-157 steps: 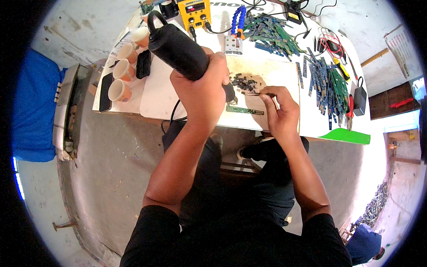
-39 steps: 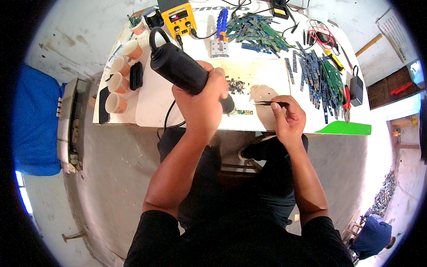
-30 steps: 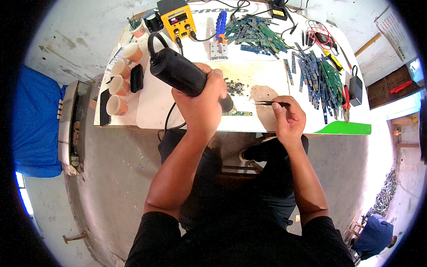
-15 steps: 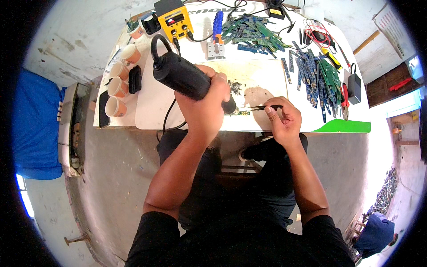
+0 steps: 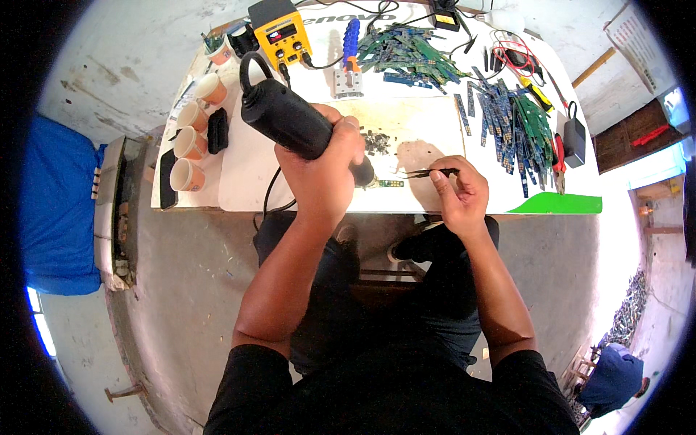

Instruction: The person uses a hot air gun and tweezers to remove small electronic components from a circuit board. They heat the components with the gun and then use the tweezers to lift them off the board, placing them on the work surface.

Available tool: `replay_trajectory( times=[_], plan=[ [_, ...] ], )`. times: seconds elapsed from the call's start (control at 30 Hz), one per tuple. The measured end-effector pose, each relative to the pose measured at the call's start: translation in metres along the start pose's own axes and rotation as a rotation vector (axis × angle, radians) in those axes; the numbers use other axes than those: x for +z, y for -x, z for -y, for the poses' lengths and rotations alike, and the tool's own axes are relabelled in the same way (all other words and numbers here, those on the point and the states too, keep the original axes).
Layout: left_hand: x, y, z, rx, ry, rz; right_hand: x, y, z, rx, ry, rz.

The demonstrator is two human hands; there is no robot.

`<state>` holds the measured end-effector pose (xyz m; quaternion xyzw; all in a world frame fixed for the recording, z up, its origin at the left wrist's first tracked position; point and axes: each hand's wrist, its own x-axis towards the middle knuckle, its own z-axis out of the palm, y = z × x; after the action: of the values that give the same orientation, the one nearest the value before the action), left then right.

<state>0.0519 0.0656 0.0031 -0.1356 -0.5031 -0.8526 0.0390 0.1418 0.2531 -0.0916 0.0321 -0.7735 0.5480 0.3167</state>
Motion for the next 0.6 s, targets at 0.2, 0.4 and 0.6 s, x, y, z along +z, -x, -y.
replay_trajectory(
  times=[0.2, 0.4, 0.6],
  plan=[
    [0.001, -0.0028, -0.0008, 0.01, -0.033, -0.034, 0.0013, -0.0008, 0.0016, 0.007, -0.003, -0.006],
    [0.0023, -0.0004, -0.0006, 0.001, -0.03, 0.013, 0.0004, -0.0002, 0.0014, 0.013, 0.015, -0.002],
    [0.001, -0.0004, -0.0008, 0.004, 0.003, 0.01, 0.0001, -0.0003, 0.0009, 0.015, 0.022, 0.017]
  ],
)
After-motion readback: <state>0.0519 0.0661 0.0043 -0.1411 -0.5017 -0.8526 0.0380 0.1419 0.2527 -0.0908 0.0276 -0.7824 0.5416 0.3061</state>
